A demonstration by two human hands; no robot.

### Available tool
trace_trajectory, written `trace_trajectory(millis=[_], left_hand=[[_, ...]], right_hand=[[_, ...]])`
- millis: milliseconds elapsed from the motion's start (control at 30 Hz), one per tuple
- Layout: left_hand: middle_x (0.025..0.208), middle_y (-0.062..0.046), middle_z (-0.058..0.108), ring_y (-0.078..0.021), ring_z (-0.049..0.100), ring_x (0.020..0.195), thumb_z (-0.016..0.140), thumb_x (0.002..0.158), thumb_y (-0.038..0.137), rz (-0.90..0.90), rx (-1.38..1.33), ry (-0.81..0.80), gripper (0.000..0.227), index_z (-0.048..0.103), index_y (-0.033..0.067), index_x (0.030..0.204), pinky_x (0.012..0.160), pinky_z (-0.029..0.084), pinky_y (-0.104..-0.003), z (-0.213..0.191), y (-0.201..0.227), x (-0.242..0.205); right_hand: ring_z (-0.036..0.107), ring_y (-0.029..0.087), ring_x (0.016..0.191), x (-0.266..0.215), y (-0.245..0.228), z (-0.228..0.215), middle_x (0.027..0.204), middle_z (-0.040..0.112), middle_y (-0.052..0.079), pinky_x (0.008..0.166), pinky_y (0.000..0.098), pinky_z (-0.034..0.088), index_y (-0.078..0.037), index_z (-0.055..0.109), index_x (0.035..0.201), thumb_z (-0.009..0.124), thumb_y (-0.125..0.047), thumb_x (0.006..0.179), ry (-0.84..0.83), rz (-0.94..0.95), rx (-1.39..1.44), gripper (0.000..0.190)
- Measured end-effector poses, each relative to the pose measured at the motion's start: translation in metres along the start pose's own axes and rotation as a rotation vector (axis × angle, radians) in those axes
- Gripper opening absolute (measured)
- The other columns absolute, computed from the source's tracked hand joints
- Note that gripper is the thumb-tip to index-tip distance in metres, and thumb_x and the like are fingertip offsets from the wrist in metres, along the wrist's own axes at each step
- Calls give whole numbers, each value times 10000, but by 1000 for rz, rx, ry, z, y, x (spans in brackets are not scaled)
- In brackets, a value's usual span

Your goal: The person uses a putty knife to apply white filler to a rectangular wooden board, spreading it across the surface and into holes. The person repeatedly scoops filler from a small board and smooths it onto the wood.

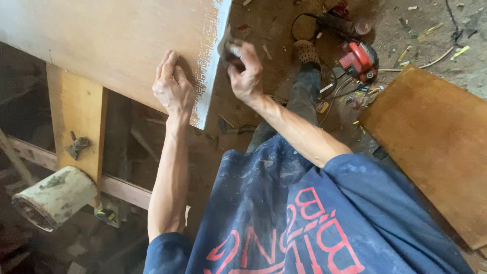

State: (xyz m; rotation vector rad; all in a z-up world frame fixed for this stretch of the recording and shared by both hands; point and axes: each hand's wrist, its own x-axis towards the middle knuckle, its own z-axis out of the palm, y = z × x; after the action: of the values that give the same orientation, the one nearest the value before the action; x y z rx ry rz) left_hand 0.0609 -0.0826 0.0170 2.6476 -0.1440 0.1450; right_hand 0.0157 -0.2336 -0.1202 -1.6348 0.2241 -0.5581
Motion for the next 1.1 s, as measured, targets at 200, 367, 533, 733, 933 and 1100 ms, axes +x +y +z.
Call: trace_trajectory(millis=[200, 367, 533, 733, 933, 1100], left_hand=[[1312, -181, 693, -327, 695, 1194, 582, 984, 15, -13, -21, -25, 293, 716, 17, 1244, 1032, 556, -392, -3, -5, 1], [1310, -189, 691, -349, 675, 1219, 580, 969, 11, 32, 24, -17, 307, 711, 17, 1246, 1055, 527, -411, 0, -6, 1], [1301, -185, 696, -332, 684, 1199, 580, 975, 30, -3, 5, -8, 305, 705, 23, 1252, 1048, 529, -406, 1, -8, 3], [1287, -187, 703, -332, 688, 1195, 574, 961, 31, -9, -47, 24, 312, 716, 30, 1238, 1041, 541, -403, 2, -6, 2], [1302, -183, 694, -323, 694, 1180, 569, 1011, 20, -35, -19, -15, 289, 716, 39, 1260, 1027, 541, -385, 4, -17, -5], [1298, -172, 708, -315, 709, 1191, 576, 986, 8, 2, -106, 40, 291, 722, 36, 1236, 1048, 557, -374, 1, -14, -1]], right_hand=[[669, 310, 1177, -40, -9, -18, 1302, 640, 203, 908, 369, 676, -24, 649, 1231, 630, 92, 923, -84, 91, -11, 330], [676, 251, 1047, 17, 6, -20, 1193, 637, 176, 821, 367, 651, -12, 613, 1230, 742, 10, 907, 39, 60, 5, 349], [674, 265, 1038, -4, -19, -13, 1109, 671, 126, 888, 387, 613, -49, 649, 1136, 653, 77, 880, -85, 58, -112, 285], [684, 245, 1031, 23, -11, -38, 1138, 691, 123, 869, 377, 628, -47, 640, 1165, 700, -50, 923, -18, 104, -22, 249], [671, 287, 1058, 42, -5, -26, 1183, 653, 166, 902, 430, 600, -1, 618, 1236, 738, -113, 972, -58, 63, -66, 310], [699, 268, 1027, -47, -43, -24, 1148, 669, 160, 860, 368, 639, -26, 638, 1180, 660, 2, 876, -234, 157, -106, 306]])
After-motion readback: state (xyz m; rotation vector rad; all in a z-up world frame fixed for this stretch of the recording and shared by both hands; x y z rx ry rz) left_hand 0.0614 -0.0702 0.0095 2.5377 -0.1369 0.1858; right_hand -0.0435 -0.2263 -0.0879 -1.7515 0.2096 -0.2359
